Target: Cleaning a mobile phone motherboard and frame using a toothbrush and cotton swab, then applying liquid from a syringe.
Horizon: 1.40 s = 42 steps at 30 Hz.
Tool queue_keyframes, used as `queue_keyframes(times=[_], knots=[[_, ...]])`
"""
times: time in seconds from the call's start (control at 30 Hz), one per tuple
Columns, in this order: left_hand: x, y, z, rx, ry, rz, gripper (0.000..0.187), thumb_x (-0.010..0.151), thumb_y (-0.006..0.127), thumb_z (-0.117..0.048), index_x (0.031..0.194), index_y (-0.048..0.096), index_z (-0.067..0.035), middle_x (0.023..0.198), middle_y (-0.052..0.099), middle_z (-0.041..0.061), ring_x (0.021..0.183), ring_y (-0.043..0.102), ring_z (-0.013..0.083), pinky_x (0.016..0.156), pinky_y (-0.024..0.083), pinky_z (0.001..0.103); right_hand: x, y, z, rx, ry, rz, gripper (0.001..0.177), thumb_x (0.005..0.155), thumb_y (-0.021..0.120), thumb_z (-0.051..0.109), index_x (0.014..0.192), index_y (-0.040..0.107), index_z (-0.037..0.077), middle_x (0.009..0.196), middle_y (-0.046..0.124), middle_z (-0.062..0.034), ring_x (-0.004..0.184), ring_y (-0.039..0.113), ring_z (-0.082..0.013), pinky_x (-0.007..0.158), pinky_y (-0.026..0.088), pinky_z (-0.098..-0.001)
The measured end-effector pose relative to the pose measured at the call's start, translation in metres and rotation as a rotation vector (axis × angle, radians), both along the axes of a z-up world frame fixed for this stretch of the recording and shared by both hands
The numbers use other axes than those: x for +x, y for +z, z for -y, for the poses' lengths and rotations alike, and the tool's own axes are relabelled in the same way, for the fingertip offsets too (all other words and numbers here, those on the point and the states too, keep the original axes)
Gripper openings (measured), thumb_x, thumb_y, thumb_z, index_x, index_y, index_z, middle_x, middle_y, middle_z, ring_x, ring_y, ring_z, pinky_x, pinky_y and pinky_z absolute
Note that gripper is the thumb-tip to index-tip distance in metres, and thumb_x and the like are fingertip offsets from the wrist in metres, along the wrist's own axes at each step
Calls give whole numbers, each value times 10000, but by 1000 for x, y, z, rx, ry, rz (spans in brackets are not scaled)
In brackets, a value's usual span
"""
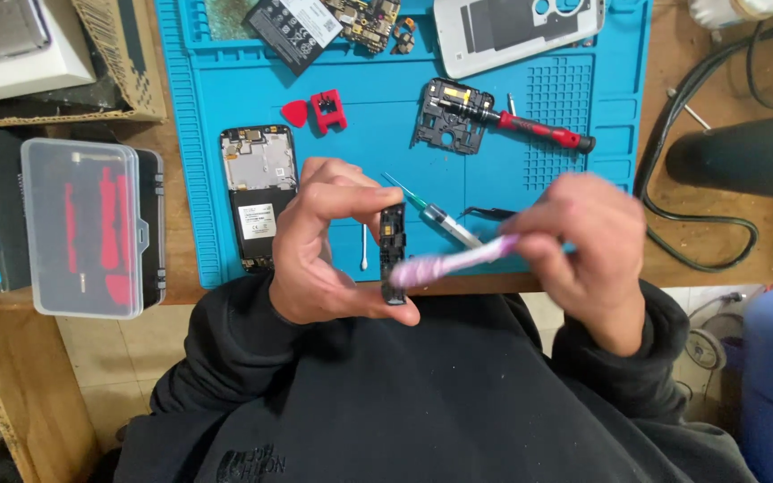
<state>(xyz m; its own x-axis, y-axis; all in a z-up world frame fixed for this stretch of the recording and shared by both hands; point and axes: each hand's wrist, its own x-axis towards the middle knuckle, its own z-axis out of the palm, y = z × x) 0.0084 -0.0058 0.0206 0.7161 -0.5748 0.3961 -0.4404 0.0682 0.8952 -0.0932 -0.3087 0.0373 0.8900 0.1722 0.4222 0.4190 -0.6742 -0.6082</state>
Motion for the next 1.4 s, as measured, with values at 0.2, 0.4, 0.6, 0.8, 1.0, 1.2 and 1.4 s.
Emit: queue_keyframes(times=[0.2,0.4,0.6,0.8,1.0,1.2,1.4], knots=[[-1,-8,0,-34,34,-12,944,795,967,-710,1500,612,-193,1212,688,15,1074,621,208,1111,450,400,-16,21,10,-50,-313,-114,271,1278,697,191,1172,730,-56,1080,714,-196,988,621,-356,907,463,-481],[-1,4,9,109,-26,15,918,821,1000,-664,1532,640,-208,1174,792,-30,1134,738,184,1156,395,412,-23,13,33,-457,-260,-244,258,1201,850,383,1107,819,144,1073,660,-75,995,584,-343,865,422,-478],[0,3,16,151,-33,168,851,911,891,-742,1533,638,-221,1111,777,-59,1155,746,202,1167,416,427,-31,13,36,-477,-336,-183,321,1193,875,423,1203,821,107,1178,666,-134,1100,600,-379,924,428,-511],[1,7,5,79,-72,-41,925,880,791,-792,1513,648,-133,1295,751,75,1184,727,248,1175,477,414,-30,24,21,-665,-233,-320,349,1084,872,588,1146,842,246,975,604,-10,966,579,-300,783,423,-450],[-2,0,1,28,-60,-169,929,939,848,-701,1625,587,-130,1382,623,61,1205,594,224,1105,579,386,-12,27,16,-862,-180,-312,237,1066,886,494,1122,769,295,1010,689,20,958,660,-287,775,480,-441],[-6,3,-1,72,37,-212,951,969,821,-678,1671,564,-90,1527,607,68,1264,607,234,1215,559,417,-5,28,13,-944,-117,-255,151,1095,865,451,1099,781,326,945,680,73,905,638,-258,774,450,-424],[-4,4,0,13,-10,-194,932,965,842,-658,1656,579,-90,1323,569,40,1202,560,227,1143,542,390,10,32,14,-850,-46,-236,184,1084,850,315,992,697,269,927,648,34,890,625,-268,738,419,-428]])
